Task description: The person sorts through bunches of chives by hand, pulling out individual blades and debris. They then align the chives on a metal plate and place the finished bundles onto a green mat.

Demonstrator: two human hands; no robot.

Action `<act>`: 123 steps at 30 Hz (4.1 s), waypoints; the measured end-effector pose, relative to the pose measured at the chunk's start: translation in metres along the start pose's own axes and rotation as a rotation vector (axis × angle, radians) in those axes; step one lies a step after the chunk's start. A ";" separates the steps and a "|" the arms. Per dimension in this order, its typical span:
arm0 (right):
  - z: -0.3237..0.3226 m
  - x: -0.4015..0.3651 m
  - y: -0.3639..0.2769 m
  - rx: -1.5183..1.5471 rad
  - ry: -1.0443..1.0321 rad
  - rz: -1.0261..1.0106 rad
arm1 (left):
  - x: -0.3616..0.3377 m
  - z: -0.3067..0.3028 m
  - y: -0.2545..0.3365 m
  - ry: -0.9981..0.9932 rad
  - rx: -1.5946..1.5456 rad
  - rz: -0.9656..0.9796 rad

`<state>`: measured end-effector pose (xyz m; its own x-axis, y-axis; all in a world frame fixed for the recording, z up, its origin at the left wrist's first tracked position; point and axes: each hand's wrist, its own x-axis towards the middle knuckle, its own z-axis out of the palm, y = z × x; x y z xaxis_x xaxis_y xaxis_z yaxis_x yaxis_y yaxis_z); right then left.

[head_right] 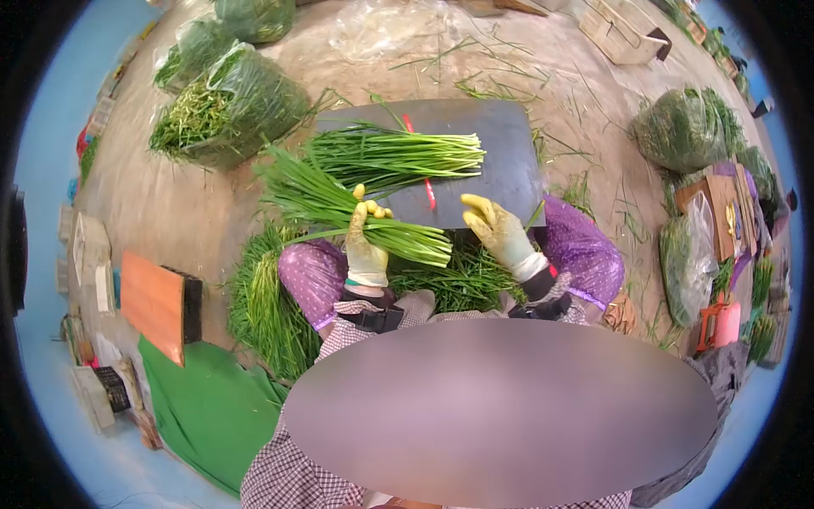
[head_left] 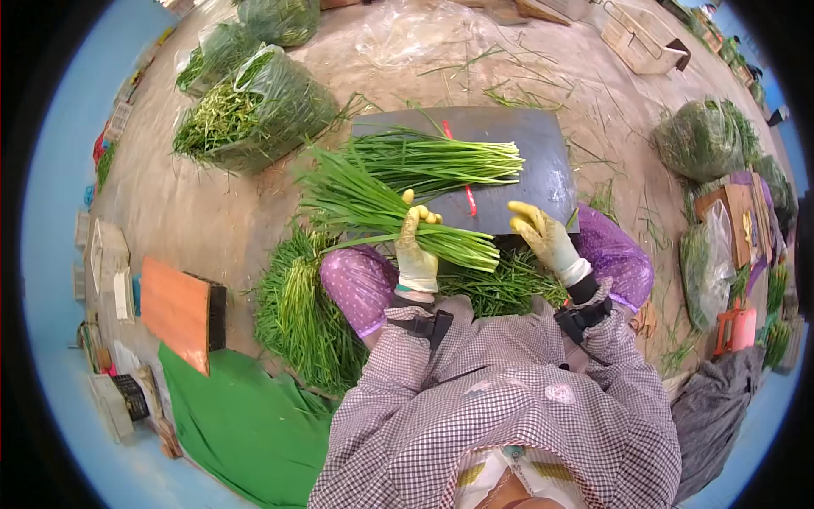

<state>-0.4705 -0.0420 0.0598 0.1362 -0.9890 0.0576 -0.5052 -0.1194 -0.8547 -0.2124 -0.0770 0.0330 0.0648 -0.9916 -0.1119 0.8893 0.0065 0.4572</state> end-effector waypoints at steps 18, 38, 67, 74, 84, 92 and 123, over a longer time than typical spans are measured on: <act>0.035 0.032 -0.055 -0.167 0.110 -0.437 | 0.013 0.000 -0.015 0.115 -0.033 -0.103; 0.024 0.024 -0.047 -0.363 0.147 -0.288 | 0.025 0.010 0.004 -0.093 0.008 0.012; -0.006 0.194 0.071 -1.193 -0.168 -0.339 | 0.153 -0.067 0.025 0.194 -0.044 0.187; -0.006 0.202 0.095 -1.120 -0.215 -0.403 | 0.147 0.027 0.004 -0.145 1.588 0.759; -0.055 0.146 0.034 -0.615 0.111 -0.044 | 0.184 -0.015 -0.067 -0.648 2.226 0.244; 0.058 0.108 0.046 -0.417 0.061 0.083 | 0.197 -0.013 -0.057 -0.754 2.200 0.058; 0.052 0.027 0.013 -0.006 -0.730 -0.290 | 0.205 -0.011 -0.064 -0.672 2.186 -0.075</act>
<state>-0.4286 -0.0659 0.0236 0.7875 -0.6114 -0.0775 -0.3684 -0.3662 -0.8545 -0.2512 -0.2792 -0.0288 -0.4569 -0.8731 -0.1699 -0.8190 0.3385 0.4633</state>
